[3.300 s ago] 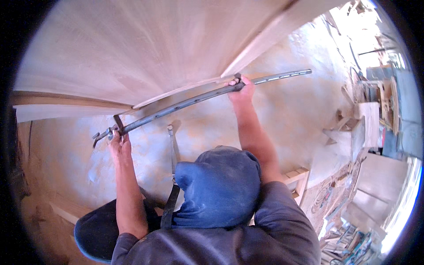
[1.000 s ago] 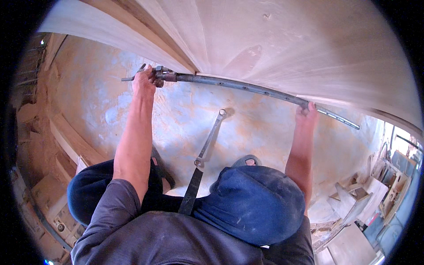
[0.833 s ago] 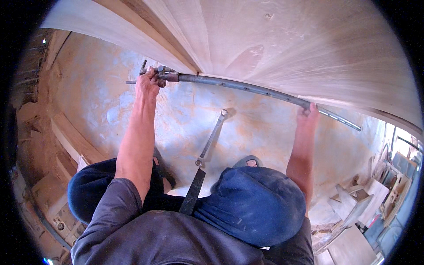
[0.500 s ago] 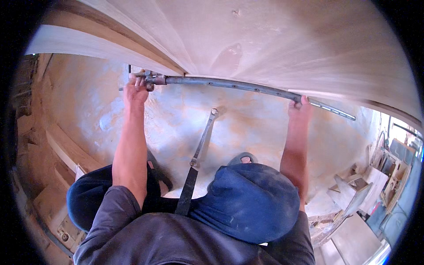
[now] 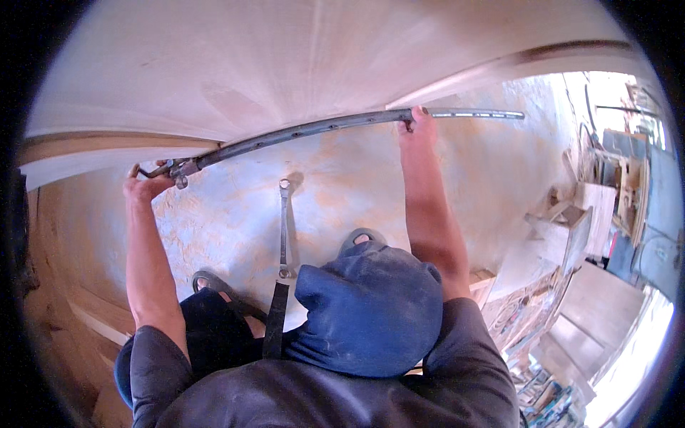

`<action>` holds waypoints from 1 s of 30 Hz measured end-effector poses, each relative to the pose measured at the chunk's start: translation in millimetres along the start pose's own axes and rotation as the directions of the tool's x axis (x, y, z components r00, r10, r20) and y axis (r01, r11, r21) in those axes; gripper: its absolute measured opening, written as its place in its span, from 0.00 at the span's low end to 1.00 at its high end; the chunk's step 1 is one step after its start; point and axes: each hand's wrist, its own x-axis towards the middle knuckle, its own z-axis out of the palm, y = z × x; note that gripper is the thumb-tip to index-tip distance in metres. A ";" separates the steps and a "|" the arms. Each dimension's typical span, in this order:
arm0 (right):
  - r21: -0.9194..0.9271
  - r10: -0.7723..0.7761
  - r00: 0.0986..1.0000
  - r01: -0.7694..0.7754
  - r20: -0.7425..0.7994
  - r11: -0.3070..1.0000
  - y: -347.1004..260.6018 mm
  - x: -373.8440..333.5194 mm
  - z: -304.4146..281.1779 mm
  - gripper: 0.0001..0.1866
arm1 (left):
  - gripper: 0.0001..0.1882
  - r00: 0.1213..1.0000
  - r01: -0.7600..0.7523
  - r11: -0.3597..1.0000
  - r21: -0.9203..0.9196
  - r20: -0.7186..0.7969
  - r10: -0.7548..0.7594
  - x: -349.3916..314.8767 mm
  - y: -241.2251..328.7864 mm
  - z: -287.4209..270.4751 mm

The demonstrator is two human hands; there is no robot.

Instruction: The person assembles a wooden cabinet frame by clamping curved wooden panels together. They use a bar clamp and a wrench to tighten the joints, then remove the clamp and inspect the assembly.

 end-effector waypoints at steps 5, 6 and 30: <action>0.040 -0.005 0.999 0.008 -0.053 0.999 -2.2 1.6 0.0 0.06 | 0.24 0.979 0.041 0.996 0.077 0.198 -0.056 -23.4 -8.5 -6.2; 0.015 -0.006 0.999 0.007 -0.043 1.000 -3.3 -0.1 -0.5 0.07 | 0.24 0.954 0.044 0.989 0.144 0.289 -0.085 -15.5 -2.2 -17.6; -0.104 -0.013 1.000 0.015 0.021 0.994 -6.6 8.6 -10.5 0.06 | 0.31 0.715 -0.531 -0.144 0.835 0.532 0.454 14.2 -2.0 -20.0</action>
